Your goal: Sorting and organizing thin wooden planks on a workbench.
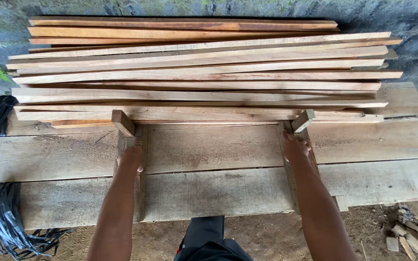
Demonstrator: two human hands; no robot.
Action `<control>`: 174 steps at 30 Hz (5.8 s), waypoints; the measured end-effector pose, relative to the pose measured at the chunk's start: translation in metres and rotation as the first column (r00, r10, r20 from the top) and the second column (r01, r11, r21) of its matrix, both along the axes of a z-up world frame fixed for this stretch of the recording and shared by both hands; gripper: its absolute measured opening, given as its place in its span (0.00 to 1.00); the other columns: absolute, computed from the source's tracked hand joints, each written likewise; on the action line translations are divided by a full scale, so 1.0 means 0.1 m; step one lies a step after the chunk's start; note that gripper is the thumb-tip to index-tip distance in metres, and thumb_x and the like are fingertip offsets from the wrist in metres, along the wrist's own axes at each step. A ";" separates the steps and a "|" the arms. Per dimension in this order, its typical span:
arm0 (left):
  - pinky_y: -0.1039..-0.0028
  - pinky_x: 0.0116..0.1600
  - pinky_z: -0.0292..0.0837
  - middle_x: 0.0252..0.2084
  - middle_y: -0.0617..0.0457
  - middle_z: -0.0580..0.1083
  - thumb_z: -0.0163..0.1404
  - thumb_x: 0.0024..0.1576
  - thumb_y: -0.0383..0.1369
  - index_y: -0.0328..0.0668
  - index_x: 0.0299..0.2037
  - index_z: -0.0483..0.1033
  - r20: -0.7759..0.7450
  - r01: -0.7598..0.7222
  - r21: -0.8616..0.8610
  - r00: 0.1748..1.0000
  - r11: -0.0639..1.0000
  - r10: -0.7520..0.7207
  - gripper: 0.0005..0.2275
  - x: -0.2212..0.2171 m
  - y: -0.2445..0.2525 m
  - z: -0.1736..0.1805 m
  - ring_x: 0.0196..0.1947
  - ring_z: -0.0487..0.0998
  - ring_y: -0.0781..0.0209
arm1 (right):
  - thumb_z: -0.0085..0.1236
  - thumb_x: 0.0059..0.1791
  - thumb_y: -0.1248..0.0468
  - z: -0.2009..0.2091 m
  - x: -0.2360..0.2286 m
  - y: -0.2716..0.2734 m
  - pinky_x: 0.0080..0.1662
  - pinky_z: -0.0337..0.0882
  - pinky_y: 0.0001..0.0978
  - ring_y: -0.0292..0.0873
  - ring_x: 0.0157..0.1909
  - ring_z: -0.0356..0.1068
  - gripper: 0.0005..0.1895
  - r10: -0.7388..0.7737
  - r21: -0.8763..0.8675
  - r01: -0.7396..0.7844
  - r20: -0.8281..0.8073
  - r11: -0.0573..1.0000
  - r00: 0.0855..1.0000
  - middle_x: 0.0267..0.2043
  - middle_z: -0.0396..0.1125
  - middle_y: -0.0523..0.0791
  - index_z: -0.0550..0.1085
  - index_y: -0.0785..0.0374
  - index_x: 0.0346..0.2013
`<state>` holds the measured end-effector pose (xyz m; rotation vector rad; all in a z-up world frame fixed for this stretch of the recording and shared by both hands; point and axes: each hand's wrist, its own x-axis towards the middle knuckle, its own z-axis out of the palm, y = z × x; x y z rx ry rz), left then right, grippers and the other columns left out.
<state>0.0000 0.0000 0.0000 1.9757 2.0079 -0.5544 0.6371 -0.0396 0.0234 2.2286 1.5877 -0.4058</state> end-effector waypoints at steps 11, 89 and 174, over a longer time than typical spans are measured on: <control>0.49 0.54 0.80 0.46 0.40 0.83 0.70 0.43 0.29 0.33 0.45 0.84 0.033 -0.133 -0.002 0.991 0.991 0.133 0.18 0.10 -0.06 0.11 0.52 0.83 0.38 | 0.54 0.52 0.63 -0.15 0.10 -0.02 0.62 0.63 0.74 0.78 0.72 0.52 0.49 0.023 -0.007 -0.023 0.026 1.000 0.999 0.74 0.57 0.61 0.39 0.37 0.81; 0.47 0.71 0.57 0.65 0.51 0.66 0.42 0.64 0.50 0.49 0.71 0.60 0.027 0.309 0.667 0.899 0.678 -0.436 0.27 0.51 3.27 1.14 0.68 0.68 0.55 | 0.52 0.55 0.45 1.08 -0.34 3.43 0.71 0.51 0.66 0.58 0.70 0.63 0.34 0.477 0.785 -0.397 0.149 0.475 0.866 0.66 0.65 0.56 0.66 0.61 0.71; 0.59 0.64 0.67 0.48 0.56 0.72 0.53 0.59 0.50 0.53 0.52 0.74 -0.051 0.476 0.764 0.718 0.436 -0.694 0.17 0.51 1.73 0.57 0.54 0.76 0.58 | 0.68 0.43 0.48 0.62 -0.61 1.68 0.54 0.71 0.52 0.56 0.50 0.71 0.24 0.674 0.822 -0.502 0.212 0.268 0.708 0.44 0.66 0.48 0.76 0.56 0.48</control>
